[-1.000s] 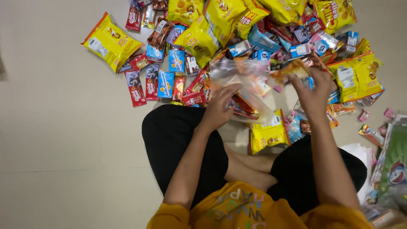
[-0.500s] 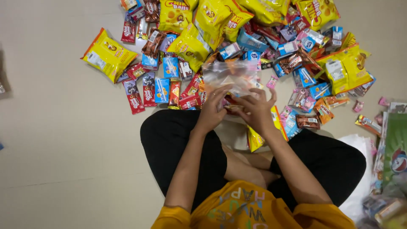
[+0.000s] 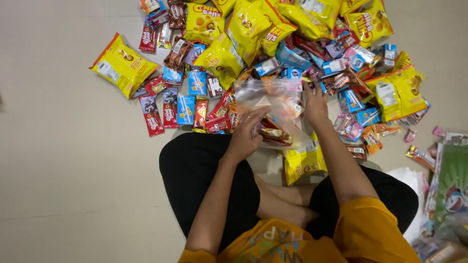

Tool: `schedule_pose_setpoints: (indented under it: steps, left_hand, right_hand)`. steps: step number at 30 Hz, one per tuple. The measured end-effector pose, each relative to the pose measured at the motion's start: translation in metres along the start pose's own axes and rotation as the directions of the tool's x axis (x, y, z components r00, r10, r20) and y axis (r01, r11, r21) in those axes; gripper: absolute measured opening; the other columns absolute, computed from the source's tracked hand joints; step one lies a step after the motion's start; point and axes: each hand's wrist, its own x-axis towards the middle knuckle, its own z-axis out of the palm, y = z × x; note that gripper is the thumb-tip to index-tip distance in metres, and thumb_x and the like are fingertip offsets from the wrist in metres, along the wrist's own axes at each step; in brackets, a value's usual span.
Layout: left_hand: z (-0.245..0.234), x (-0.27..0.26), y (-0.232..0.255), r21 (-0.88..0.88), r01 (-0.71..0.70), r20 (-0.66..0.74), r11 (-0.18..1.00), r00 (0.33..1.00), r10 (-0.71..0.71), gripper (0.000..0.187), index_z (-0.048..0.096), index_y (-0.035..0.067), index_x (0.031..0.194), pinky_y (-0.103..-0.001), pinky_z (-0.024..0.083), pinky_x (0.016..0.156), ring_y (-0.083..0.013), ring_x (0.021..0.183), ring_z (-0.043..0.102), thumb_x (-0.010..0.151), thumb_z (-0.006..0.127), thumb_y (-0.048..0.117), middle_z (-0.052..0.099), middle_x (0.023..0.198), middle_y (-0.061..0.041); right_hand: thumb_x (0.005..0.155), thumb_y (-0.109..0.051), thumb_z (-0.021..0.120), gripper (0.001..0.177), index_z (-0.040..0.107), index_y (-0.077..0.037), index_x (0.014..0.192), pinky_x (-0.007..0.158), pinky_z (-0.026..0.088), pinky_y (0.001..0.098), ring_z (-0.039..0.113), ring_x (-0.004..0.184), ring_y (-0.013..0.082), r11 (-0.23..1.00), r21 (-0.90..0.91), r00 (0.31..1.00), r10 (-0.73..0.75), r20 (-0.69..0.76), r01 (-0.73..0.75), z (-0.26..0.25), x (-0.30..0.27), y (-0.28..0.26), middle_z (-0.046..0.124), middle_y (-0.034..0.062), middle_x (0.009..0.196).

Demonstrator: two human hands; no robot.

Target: Sorting and bagging various snack packets from a pile on the floor

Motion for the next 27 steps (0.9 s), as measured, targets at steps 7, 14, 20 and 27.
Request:
schedule_pose_setpoints:
  steps: [7,14,20,27]
  left_hand:
    - [-0.001,0.006,0.000,-0.040,0.015,0.011,0.999,1.000,-0.015,0.083,0.059,0.012,0.146,-0.042,0.031,0.119,-0.0292,0.139,0.052,0.064,0.054,0.000,0.059,0.145,-0.011]
    - [0.004,0.000,-0.008,-0.005,0.026,0.007,1.000,1.000,-0.026,0.084,0.057,0.017,0.148,-0.041,0.028,0.119,-0.0254,0.140,0.052,0.065,0.055,0.004,0.058,0.146,-0.006]
    - [0.008,0.000,-0.017,0.020,-0.025,0.035,0.999,0.999,0.024,0.086,0.056,0.014,0.149,-0.046,0.030,0.118,-0.0327,0.141,0.049,0.063,0.057,0.000,0.056,0.148,-0.011]
    - [0.000,-0.005,-0.012,-0.096,-0.042,0.013,0.995,0.999,0.043,0.073,0.061,0.003,0.139,-0.049,0.034,0.119,-0.0383,0.139,0.050,0.067,0.061,-0.008,0.057,0.146,-0.018]
  right_hand:
    - [0.075,-0.030,0.092,0.043,0.071,-0.014,0.108,0.087,0.059,0.0466,0.066,0.101,0.0446,0.984,-0.172,0.980,-0.076,-0.183,0.044,0.071,0.025,0.064,0.058,0.0146,0.118]
    - [0.081,0.003,0.080,0.036,0.082,-0.016,0.111,0.080,0.058,0.0359,0.071,0.083,0.0338,0.887,0.444,0.924,0.059,-0.377,0.124,-0.032,-0.053,-0.008,0.070,0.0167,0.090]
    - [0.084,0.002,0.078,0.013,0.071,0.004,0.095,0.073,0.052,0.0558,0.065,0.083,0.0564,0.789,0.531,0.950,-0.222,-0.221,0.308,-0.165,-0.142,-0.168,0.071,0.0303,0.086]
    - [0.091,-0.006,0.063,0.045,0.064,-0.017,0.135,0.094,0.053,0.0568,0.065,0.112,0.0474,0.830,0.463,0.901,-0.413,0.133,0.312,-0.100,-0.137,-0.141,0.067,0.0160,0.135]
